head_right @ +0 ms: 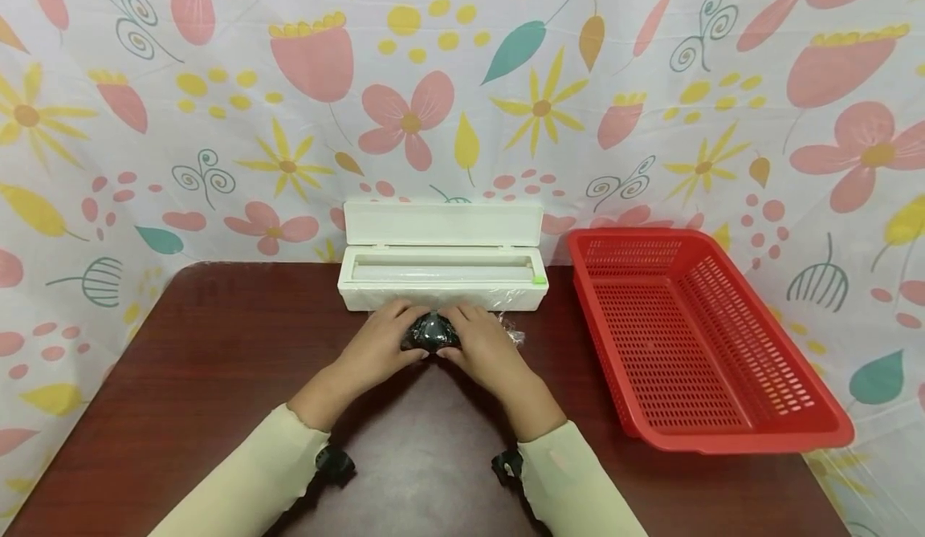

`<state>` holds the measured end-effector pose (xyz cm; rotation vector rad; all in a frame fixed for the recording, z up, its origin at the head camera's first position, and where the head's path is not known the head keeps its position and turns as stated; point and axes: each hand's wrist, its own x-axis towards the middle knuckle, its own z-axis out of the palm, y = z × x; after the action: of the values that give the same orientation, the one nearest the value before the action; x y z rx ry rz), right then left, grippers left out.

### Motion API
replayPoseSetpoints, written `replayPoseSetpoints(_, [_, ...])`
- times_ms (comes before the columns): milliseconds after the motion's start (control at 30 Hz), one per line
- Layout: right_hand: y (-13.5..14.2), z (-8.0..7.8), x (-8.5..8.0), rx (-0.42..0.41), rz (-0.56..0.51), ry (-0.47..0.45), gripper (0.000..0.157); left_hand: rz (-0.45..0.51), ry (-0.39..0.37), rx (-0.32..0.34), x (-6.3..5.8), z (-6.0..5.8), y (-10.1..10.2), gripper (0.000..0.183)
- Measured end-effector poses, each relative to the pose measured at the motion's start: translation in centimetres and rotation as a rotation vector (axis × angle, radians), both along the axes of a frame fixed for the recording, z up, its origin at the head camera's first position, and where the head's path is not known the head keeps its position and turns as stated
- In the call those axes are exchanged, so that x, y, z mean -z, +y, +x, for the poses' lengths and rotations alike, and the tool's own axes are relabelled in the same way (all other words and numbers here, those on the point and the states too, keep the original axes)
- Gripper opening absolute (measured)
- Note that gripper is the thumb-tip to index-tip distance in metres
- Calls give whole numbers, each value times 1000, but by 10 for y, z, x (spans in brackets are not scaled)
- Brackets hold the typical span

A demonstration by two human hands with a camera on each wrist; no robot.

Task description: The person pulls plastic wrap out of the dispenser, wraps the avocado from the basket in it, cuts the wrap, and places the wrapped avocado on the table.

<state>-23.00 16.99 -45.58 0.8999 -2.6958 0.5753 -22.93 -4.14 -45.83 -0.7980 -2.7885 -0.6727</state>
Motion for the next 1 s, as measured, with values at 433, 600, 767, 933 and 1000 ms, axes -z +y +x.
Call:
replayPoseSetpoints(433, [-2, -8, 7, 44, -35, -10, 58, 23, -6, -100, 9, -8, 9, 62])
replayPoseSetpoints(600, [-2, -9, 8, 75, -66, -1, 52, 27, 3, -136, 11, -9, 11, 63])
replayPoseSetpoints(767, [-4, -9, 8, 111, -67, 30, 48, 55, -4, -170, 14, -12, 12, 63])
replayPoseSetpoints(933, [-4, -7, 7, 127, -67, 58, 47, 69, -12, -183, 14, -13, 13, 60])
replayPoseSetpoints(1000, [-5, -7, 8, 128, -63, 62, 47, 55, 4, -191, 14, -12, 13, 58])
